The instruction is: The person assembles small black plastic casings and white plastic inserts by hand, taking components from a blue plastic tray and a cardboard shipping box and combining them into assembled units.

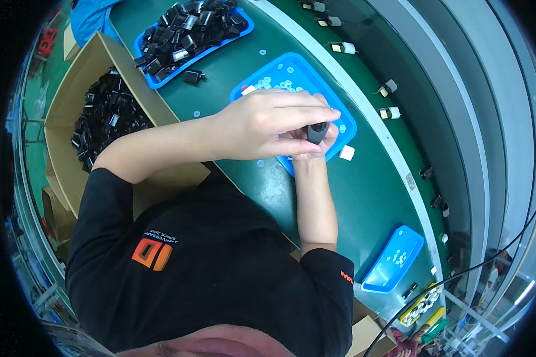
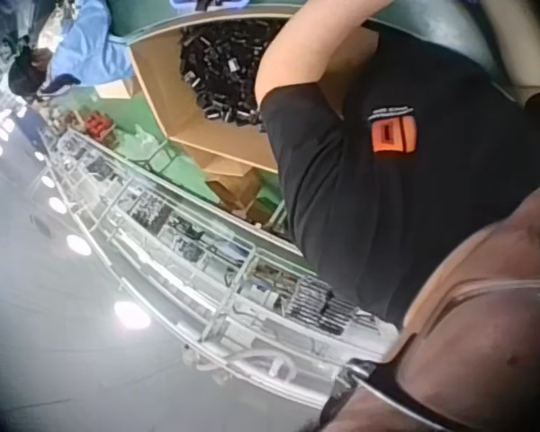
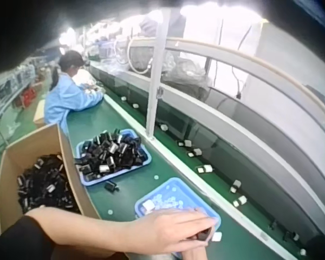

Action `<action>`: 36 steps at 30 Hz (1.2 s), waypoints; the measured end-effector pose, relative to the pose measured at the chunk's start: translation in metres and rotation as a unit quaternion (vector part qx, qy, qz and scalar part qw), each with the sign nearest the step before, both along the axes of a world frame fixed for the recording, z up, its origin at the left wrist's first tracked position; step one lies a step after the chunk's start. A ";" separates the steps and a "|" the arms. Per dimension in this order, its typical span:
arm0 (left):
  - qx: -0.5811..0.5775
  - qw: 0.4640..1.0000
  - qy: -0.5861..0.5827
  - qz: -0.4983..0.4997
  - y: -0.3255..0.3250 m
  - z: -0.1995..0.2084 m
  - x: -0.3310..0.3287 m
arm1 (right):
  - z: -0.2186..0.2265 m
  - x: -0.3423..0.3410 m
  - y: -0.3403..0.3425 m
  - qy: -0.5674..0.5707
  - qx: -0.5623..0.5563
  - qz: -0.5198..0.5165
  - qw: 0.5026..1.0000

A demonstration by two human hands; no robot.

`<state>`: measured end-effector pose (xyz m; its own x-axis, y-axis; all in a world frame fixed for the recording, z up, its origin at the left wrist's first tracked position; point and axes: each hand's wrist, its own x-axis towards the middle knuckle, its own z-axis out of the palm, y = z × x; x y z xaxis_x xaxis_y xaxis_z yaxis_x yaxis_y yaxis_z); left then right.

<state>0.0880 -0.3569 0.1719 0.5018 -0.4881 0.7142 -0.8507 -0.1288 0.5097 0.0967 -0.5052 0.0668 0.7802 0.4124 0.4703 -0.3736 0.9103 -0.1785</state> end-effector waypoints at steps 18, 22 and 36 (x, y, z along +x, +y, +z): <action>0.014 1.000 -0.009 0.002 0.003 -0.007 0.001 | -0.024 0.010 -0.005 0.014 -0.070 -0.085 0.994; 0.008 0.999 -0.031 0.009 0.003 -0.009 0.002 | -0.031 0.016 -0.002 -0.040 0.018 -0.023 0.999; 0.013 0.999 -0.031 0.011 0.003 -0.014 0.006 | 0.000 0.006 0.009 0.011 -0.176 -0.183 0.967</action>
